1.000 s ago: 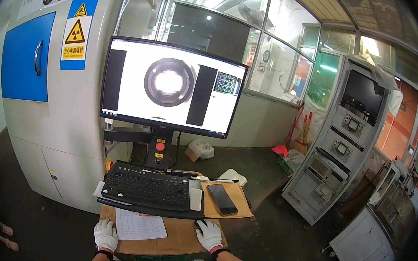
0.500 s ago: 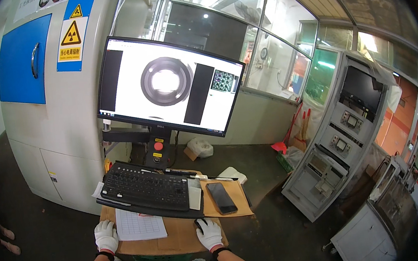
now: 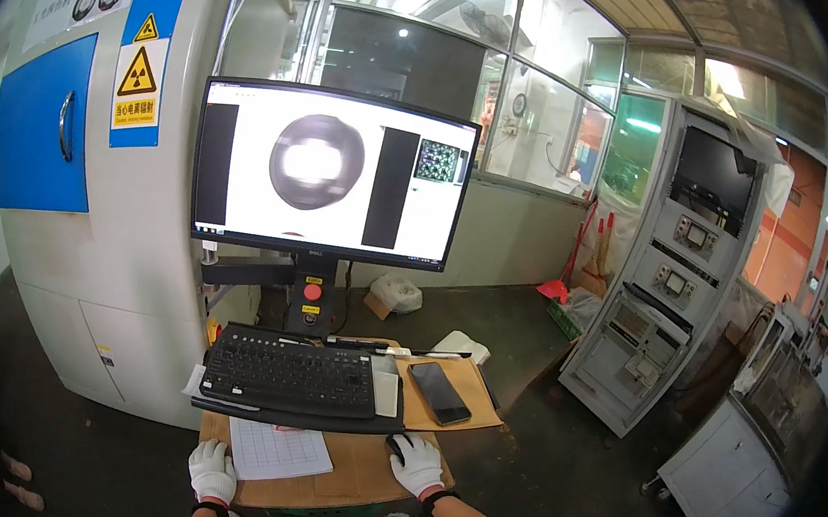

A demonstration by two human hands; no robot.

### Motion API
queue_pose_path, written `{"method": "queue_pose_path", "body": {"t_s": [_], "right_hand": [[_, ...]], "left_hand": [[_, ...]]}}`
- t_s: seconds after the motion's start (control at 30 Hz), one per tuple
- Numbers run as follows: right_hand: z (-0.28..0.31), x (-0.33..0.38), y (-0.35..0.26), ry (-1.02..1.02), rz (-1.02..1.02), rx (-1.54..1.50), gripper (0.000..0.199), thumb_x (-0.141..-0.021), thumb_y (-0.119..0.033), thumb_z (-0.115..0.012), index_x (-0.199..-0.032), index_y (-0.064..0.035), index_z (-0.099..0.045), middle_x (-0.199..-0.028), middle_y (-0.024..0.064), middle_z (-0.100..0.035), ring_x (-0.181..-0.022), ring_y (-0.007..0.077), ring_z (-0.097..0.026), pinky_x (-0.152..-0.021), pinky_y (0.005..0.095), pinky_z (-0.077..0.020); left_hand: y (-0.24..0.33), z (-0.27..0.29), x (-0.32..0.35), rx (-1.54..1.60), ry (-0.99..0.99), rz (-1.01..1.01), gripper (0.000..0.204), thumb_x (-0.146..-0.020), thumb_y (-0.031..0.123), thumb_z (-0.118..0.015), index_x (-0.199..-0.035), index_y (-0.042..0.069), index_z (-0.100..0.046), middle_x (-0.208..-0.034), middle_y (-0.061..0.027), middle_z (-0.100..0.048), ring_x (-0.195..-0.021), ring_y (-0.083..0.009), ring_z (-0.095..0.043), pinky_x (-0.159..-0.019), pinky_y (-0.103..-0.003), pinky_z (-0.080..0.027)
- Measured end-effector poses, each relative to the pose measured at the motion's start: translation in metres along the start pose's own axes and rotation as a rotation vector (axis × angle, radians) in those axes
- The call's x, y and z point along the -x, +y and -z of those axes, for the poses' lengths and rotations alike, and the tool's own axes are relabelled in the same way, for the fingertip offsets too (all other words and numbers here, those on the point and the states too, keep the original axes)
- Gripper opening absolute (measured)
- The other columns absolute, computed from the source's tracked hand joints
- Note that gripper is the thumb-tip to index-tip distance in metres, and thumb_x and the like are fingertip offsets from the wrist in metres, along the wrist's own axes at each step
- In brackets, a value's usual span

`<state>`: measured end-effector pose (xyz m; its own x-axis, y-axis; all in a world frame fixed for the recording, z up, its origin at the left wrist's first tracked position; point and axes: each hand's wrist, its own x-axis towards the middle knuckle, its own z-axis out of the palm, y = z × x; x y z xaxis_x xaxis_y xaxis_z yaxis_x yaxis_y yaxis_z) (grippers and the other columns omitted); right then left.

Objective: Inspecting industrial parts on a computer monitor and handling a green PCB.

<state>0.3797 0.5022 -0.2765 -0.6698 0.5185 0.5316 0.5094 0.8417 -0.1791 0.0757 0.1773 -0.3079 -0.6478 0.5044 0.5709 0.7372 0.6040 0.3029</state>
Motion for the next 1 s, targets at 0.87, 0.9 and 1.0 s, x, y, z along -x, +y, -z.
{"method": "queue_pose_path", "body": {"t_s": [0.87,0.9,1.0], "right_hand": [[-0.007,0.001,0.004,0.02,0.003,-0.023,0.049,-0.087,-0.033,-0.07,-0.134,-0.0166,-0.065,-0.114,0.0169,-0.065,-0.097,0.0413,-0.065,-0.082,0.0545,-0.0535],[-0.006,0.001,0.003,0.015,0.003,-0.006,0.05,-0.087,-0.033,-0.07,-0.134,-0.0165,-0.064,-0.114,0.017,-0.065,-0.097,0.0413,-0.065,-0.083,0.0545,-0.0536],[-0.005,0.0,0.003,0.018,0.01,0.005,0.05,-0.088,-0.033,-0.07,-0.135,-0.0162,-0.064,-0.115,0.0172,-0.065,-0.097,0.0412,-0.065,-0.083,0.0542,-0.0537]], "left_hand": [[-0.005,-0.007,0.001,-0.012,0.01,-0.003,0.029,-0.083,0.018,-0.069,-0.111,0.009,-0.07,-0.122,-0.0119,-0.067,-0.123,-0.0365,-0.058,-0.108,-0.051,-0.043],[-0.005,-0.007,0.001,-0.01,0.007,-0.004,0.029,-0.083,0.017,-0.068,-0.111,0.009,-0.07,-0.122,-0.012,-0.067,-0.124,-0.0365,-0.058,-0.108,-0.051,-0.043],[-0.003,-0.004,0.0,-0.008,0.003,-0.005,0.029,-0.083,0.017,-0.068,-0.111,0.009,-0.07,-0.122,-0.0122,-0.067,-0.123,-0.0365,-0.058,-0.108,-0.051,-0.043]]}}
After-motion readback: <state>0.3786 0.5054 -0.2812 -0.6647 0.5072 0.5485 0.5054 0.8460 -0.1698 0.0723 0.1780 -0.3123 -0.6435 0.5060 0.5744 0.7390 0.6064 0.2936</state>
